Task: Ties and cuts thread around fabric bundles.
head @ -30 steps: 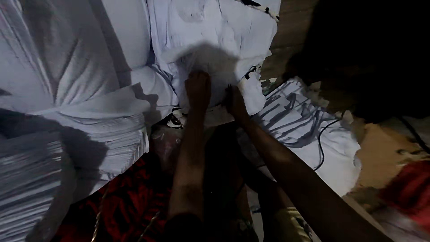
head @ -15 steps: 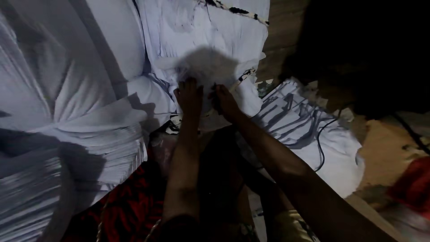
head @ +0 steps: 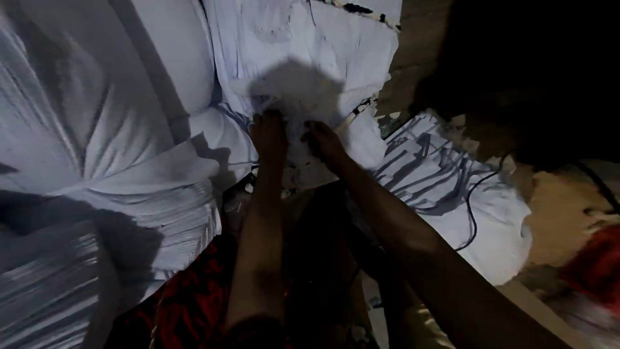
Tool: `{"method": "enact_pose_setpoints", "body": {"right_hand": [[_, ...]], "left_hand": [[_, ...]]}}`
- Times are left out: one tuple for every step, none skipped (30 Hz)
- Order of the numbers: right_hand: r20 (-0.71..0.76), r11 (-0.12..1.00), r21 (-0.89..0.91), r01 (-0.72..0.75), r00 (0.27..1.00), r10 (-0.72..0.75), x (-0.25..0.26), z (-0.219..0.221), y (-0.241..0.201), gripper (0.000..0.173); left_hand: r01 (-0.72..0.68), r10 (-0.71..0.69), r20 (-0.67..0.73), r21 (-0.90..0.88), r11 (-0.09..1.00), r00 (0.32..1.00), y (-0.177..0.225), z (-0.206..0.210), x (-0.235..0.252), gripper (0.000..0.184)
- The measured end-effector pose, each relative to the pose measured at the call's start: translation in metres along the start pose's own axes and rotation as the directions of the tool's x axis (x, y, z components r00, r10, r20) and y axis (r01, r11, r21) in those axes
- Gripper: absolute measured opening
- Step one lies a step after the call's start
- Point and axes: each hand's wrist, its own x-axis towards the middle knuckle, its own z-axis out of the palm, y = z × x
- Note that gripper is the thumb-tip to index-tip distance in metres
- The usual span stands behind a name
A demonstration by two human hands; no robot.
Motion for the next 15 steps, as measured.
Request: {"method": "enact_pose_setpoints", "body": {"right_hand": [[0.006,1.0,-0.021,0.0,1.0,0.0,0.0,0.001,-0.003,0.038],[0.02,0.999,-0.04,-0.003,1.0,0.004,-0.002,0.002,-0.006,0.038],[0.04,0.999,-0.047,-0.008,0.999,0.01,-0.004,0.003,-0.009,0.038],[0.063,0.999,-0.045,-0.017,0.998,0.02,-0.006,0.004,-0.011,0.038],[0.081,0.999,-0.026,-0.032,0.996,0.034,-0.007,0.006,-0.011,0.039],[0.095,0.998,0.008,-0.055,0.994,0.054,-0.006,0.008,-0.012,0.039],[0.101,0.996,0.045,-0.078,0.992,0.073,-0.005,0.01,-0.013,0.04],[0.1,0.991,0.092,-0.1,0.991,0.091,-0.003,0.012,-0.013,0.041],[0.093,0.983,0.144,-0.117,0.99,0.105,-0.001,0.013,-0.012,0.042],[0.072,0.97,0.202,-0.134,0.99,0.122,0.002,0.014,-0.011,0.041],[0.051,0.957,0.251,-0.144,0.99,0.135,0.004,0.013,-0.01,0.041],[0.039,0.949,0.278,-0.147,0.989,0.142,0.005,0.013,-0.008,0.04],[0.034,0.949,0.281,-0.14,0.99,0.136,0.005,0.012,-0.005,0.04],[0.024,0.953,0.276,-0.128,0.992,0.126,0.006,0.012,-0.005,0.039],[0.013,0.955,0.27,-0.122,0.992,0.123,0.007,0.012,-0.004,0.038]], "left_hand": [[-0.008,0.007,0.039,0.023,1.0,0.999,0.002,-0.005,0.006,0.032],[-0.022,0.02,0.065,0.039,0.999,0.998,0.003,-0.007,0.008,0.031],[-0.043,0.039,0.07,0.047,0.998,0.997,0.003,-0.008,0.009,0.03],[-0.061,0.058,0.062,0.048,0.997,0.996,0.003,-0.007,0.008,0.029],[-0.073,0.072,0.032,0.042,0.996,0.997,0.001,-0.005,0.006,0.028],[-0.072,0.072,-0.004,0.026,0.997,0.997,-0.001,-0.002,0.005,0.026],[-0.065,0.065,-0.025,0.001,0.998,0.998,-0.002,0.0,0.005,0.026],[-0.062,0.061,-0.048,-0.029,0.998,0.997,-0.004,0.001,0.005,0.026],[-0.052,0.049,-0.055,-0.059,0.997,0.997,-0.004,0.001,0.004,0.027],[-0.051,0.047,-0.062,-0.067,0.996,0.997,-0.004,0.001,0.004,0.027],[-0.049,0.045,-0.057,-0.057,0.997,0.997,-0.004,0.0,0.003,0.027],[-0.057,0.055,-0.061,-0.029,0.998,0.997,-0.005,0.001,0.002,0.027],[-0.076,0.076,-0.08,0.002,0.997,0.994,-0.006,0.002,0.001,0.026],[-0.099,0.101,-0.105,0.028,0.995,0.989,-0.007,0.002,0.002,0.025],[-0.11,0.115,-0.116,0.049,0.993,0.986,-0.007,0.001,0.002,0.024]]}}
